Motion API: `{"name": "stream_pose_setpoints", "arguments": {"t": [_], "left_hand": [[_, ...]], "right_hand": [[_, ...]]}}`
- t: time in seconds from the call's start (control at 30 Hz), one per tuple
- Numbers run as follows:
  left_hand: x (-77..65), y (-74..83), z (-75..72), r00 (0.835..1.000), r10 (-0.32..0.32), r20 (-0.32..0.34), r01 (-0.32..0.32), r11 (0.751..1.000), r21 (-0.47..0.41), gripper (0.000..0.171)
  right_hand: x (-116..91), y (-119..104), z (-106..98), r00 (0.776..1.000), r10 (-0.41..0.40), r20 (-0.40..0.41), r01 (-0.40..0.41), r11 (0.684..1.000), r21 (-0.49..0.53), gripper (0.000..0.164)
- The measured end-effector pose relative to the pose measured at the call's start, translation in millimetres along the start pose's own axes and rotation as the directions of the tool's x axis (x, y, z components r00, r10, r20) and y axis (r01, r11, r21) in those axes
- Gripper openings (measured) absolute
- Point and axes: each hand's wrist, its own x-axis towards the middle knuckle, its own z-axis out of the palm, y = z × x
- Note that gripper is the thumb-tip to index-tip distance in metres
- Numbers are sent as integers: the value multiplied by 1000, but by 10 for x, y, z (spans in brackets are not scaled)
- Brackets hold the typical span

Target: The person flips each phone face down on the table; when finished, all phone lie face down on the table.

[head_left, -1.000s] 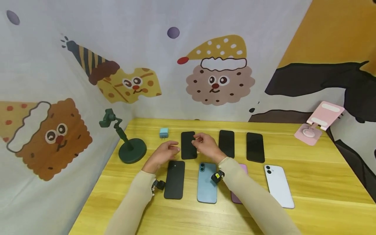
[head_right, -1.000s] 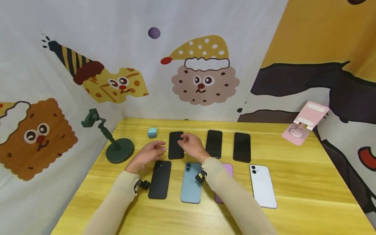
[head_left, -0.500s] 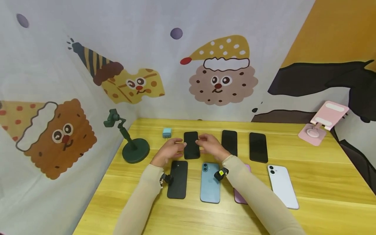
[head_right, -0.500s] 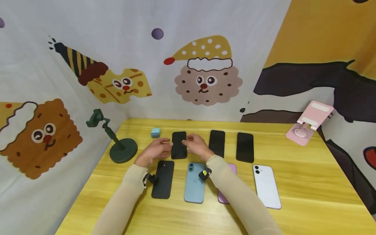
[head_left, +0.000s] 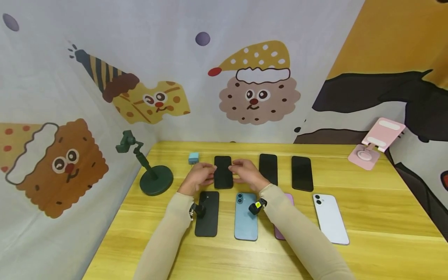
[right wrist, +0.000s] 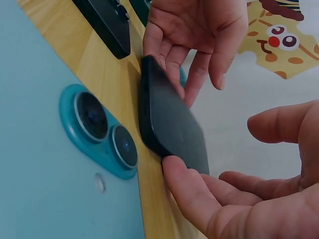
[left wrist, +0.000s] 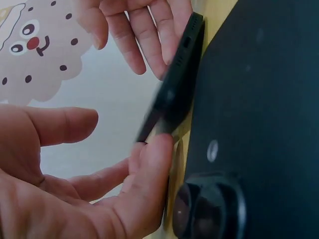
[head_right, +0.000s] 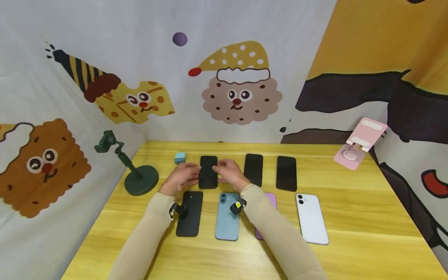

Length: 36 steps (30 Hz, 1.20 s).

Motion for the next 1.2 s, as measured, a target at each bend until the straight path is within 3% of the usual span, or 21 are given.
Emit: {"name": "stream_pose_setpoints", "arguments": {"t": [0.3, 0.77, 1.0, 1.2], "left_hand": [[30, -27, -2, 1000, 21, 20, -22, 999, 44, 52], [21, -29, 10, 992, 99, 73, -98, 995, -14, 51], [39, -32, 64, 978, 137, 157, -123, 988, -93, 52], [64, -6, 124, 963, 121, 242, -87, 985, -148, 51]], "right_hand": [[-9, 13, 23, 1000, -1, -2, 1, 1000, 20, 61], [6, 6, 62, 1000, -1, -7, 1, 1000, 12, 60], [-6, 5, 54, 1000, 15, 14, -16, 997, 73, 58], [-7, 30, 14, 999, 8, 35, -13, 991, 135, 59]]}}
